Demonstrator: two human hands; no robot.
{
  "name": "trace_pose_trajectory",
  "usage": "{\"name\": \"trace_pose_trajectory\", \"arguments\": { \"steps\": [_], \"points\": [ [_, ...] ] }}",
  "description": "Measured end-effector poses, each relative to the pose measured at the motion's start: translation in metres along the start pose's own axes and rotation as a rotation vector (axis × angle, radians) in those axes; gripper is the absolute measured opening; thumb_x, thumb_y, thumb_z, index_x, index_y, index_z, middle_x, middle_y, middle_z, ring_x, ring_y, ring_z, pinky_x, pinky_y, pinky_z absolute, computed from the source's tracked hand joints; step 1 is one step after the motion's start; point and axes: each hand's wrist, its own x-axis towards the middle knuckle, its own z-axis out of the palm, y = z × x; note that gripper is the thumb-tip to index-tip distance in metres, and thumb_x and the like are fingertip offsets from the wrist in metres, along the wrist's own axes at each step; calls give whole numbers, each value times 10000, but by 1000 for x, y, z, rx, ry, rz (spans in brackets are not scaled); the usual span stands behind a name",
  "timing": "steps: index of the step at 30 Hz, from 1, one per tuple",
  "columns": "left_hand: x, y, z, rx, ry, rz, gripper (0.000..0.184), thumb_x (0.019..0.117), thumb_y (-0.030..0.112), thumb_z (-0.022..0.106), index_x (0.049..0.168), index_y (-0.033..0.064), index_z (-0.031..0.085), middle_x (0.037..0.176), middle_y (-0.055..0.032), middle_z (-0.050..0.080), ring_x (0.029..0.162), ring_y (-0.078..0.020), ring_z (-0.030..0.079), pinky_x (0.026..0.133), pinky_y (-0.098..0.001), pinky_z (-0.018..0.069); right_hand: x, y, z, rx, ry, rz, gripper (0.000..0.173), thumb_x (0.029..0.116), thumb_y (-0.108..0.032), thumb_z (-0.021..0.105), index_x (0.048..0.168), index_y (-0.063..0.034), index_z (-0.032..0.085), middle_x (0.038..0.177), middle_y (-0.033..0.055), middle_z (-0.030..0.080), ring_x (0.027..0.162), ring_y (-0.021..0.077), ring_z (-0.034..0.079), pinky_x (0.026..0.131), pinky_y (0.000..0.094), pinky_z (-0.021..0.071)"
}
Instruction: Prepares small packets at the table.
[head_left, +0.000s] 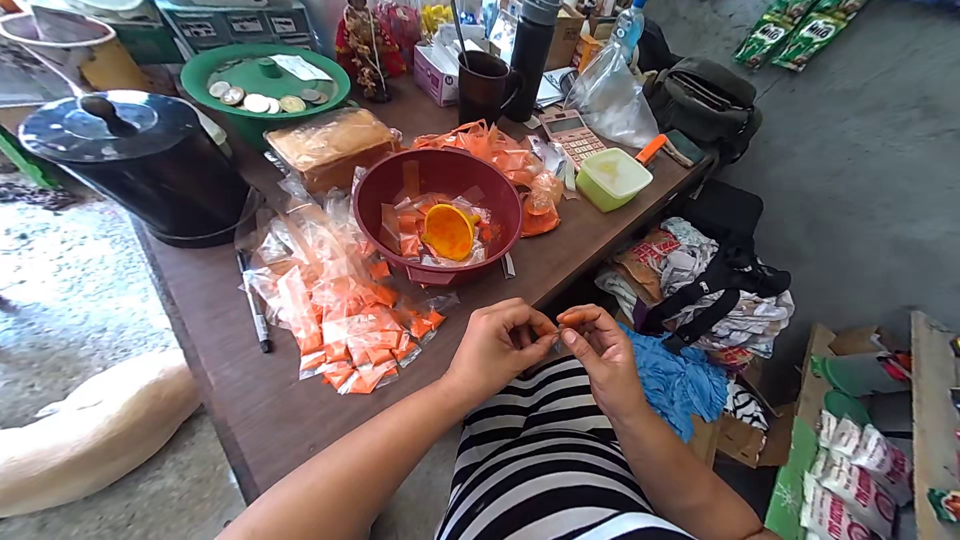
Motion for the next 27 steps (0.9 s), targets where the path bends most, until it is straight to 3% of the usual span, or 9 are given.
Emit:
{"name": "trace_pose_trajectory", "arguments": {
  "steps": [14, 18, 23, 27],
  "points": [
    [-1, 0, 0, -21, 23, 19, 100, 861, 125, 771, 901, 37, 743, 814, 14, 677, 671, 29, 583, 618, -110, 498, 0, -1, 1, 11, -26, -10, 117, 997, -107, 633, 1087, -91, 706, 1064, -36, 700, 1025, 47, 653, 959, 241, 540],
    [0, 0, 0, -14, 36, 25, 90, 862, 119, 765, 897, 39, 742, 807, 17, 670, 661, 27, 579, 609, -112, 497, -1, 0, 2, -21, 35, -22, 162, 993, -122, 643, 1147, -84, 676, 1196, 1, 679, 1093, 82, 638, 979, 259, 528],
    [-1, 0, 1, 50, 89, 54, 78, 873, 122, 738, 889, 46, 745, 821, 10, 684, 666, 28, 585, 611, -110, 494, -4, -2, 3, -80, 60, -34, 129, 990, -257, 657, 960, -138, 697, 1282, 5, 642, 1164, 67, 597, 984, 232, 505],
    [-2, -2, 3, 107, 100, 120, 64, 872, 102, 732, 885, 39, 742, 825, -10, 691, 675, 11, 591, 616, -117, 496, -4, -6, 7, -51, 53, 35, 161, 984, -234, 658, 930, -99, 727, 1321, 48, 637, 1171, 80, 602, 991, 238, 504]
  ]
}}
